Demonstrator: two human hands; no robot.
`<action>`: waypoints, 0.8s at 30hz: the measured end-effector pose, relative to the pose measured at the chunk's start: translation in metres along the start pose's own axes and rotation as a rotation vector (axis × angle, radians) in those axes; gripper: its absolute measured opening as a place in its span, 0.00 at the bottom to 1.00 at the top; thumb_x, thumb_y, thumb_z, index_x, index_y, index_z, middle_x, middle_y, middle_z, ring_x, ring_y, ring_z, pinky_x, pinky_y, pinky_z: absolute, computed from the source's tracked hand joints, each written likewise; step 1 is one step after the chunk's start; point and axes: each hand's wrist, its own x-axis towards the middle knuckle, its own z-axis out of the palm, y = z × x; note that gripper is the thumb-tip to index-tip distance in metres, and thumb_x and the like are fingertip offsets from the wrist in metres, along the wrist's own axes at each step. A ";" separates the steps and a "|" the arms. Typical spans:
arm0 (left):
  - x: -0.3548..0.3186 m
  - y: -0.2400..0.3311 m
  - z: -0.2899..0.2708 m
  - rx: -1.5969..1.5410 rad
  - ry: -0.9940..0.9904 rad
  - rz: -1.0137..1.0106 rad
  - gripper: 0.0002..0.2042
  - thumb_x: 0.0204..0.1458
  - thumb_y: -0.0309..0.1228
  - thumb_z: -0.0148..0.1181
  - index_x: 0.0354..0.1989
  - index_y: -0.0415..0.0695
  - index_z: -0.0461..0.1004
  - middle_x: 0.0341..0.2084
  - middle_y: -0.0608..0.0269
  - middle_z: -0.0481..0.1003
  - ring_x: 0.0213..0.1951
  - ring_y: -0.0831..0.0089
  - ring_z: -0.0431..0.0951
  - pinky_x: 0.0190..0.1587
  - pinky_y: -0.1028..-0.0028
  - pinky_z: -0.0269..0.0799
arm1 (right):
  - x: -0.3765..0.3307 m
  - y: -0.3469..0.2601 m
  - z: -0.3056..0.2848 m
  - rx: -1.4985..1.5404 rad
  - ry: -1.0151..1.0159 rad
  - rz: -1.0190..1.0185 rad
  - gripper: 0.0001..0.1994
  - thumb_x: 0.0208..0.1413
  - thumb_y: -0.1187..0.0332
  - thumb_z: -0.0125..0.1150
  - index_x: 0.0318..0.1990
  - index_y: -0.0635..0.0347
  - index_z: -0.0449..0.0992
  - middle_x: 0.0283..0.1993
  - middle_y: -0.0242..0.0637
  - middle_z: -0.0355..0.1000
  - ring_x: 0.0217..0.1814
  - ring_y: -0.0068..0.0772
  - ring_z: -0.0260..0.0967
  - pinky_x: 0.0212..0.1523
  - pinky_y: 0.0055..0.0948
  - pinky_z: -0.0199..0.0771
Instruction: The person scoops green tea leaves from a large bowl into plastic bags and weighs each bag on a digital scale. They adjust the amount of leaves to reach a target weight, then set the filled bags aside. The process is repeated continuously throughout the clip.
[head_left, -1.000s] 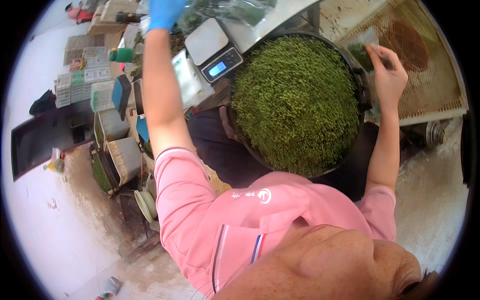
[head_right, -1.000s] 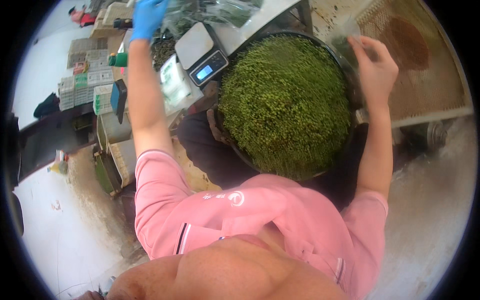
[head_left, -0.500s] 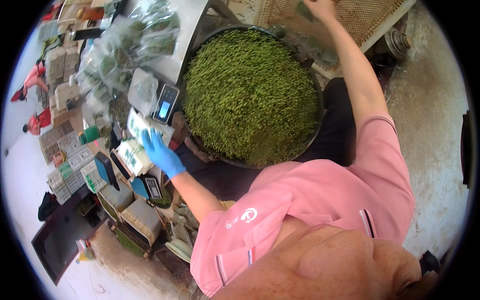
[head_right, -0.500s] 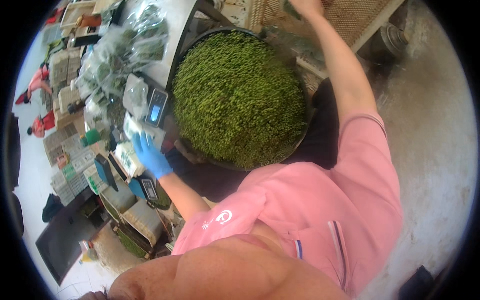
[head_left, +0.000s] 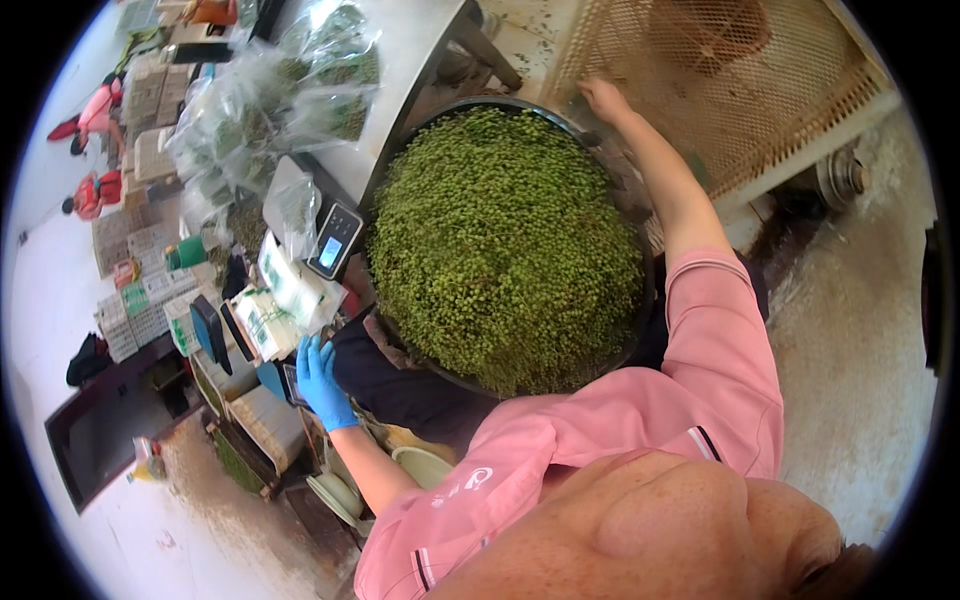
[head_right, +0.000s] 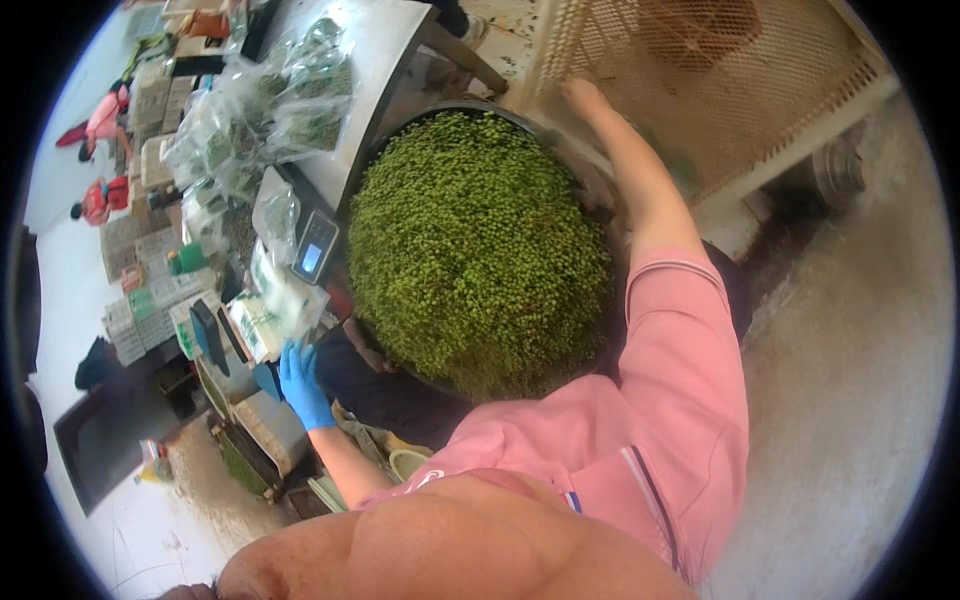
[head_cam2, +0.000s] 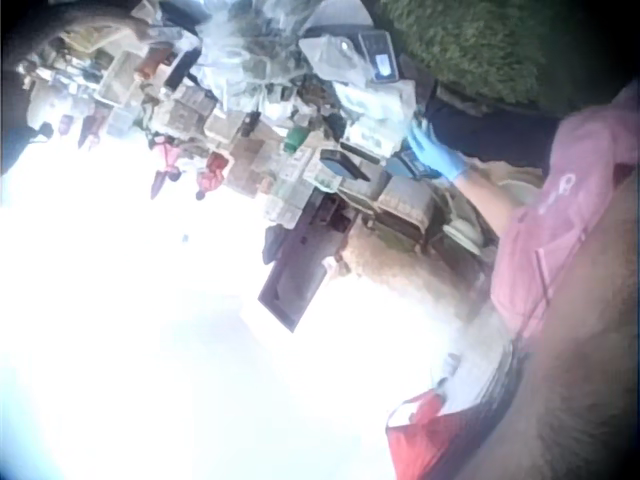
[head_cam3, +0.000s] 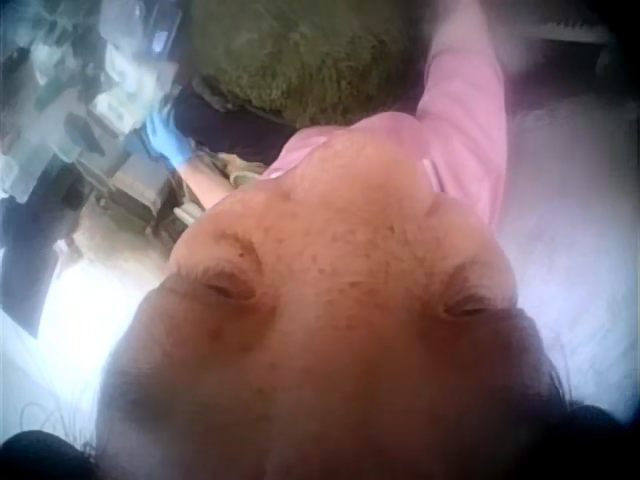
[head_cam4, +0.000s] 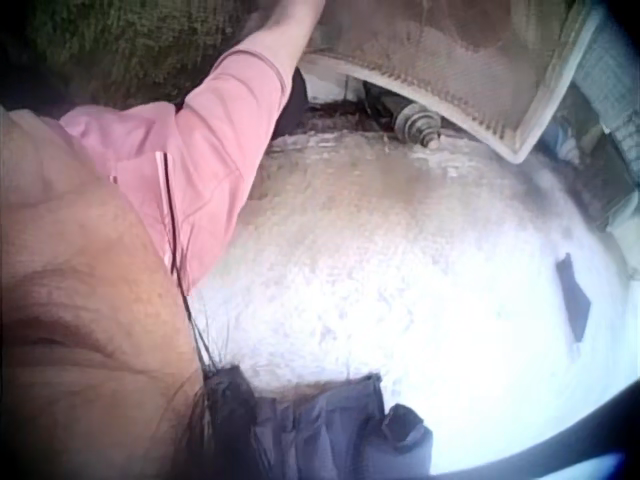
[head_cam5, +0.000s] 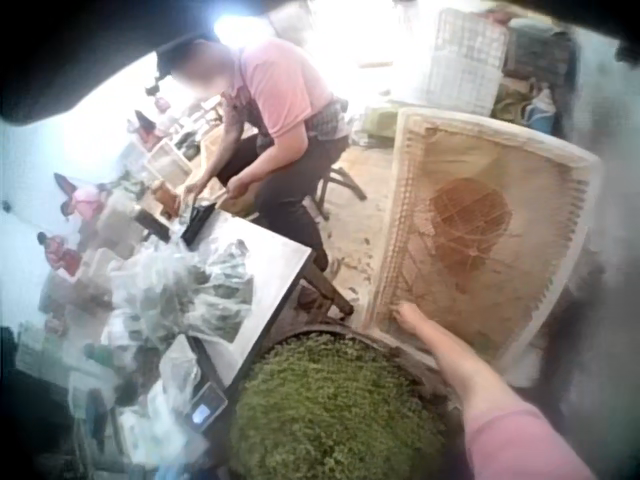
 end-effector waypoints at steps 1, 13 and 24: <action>0.010 0.011 0.016 0.002 -0.038 0.019 0.22 0.67 0.31 0.54 0.65 0.34 0.65 0.57 0.52 0.74 0.52 0.63 0.79 0.56 0.67 0.74 | 0.005 0.030 0.016 -0.069 -0.050 0.000 0.24 0.61 0.70 0.58 0.67 0.54 0.69 0.70 0.48 0.63 0.71 0.52 0.61 0.69 0.46 0.63; 0.004 0.018 0.036 -0.141 -0.052 0.066 0.20 0.64 0.28 0.58 0.61 0.30 0.70 0.52 0.52 0.77 0.47 0.67 0.81 0.54 0.71 0.75 | -0.015 -0.016 -0.123 -0.100 -0.178 -0.049 0.18 0.63 0.64 0.60 0.54 0.67 0.79 0.53 0.49 0.79 0.57 0.47 0.76 0.58 0.39 0.73; 0.056 -0.001 0.102 0.190 -0.024 0.532 0.13 0.56 0.31 0.67 0.48 0.42 0.81 0.40 0.58 0.83 0.38 0.73 0.83 0.43 0.73 0.78 | -0.188 -0.251 -0.219 0.407 0.441 -0.296 0.13 0.68 0.69 0.59 0.54 0.64 0.80 0.51 0.38 0.80 0.54 0.26 0.77 0.56 0.25 0.75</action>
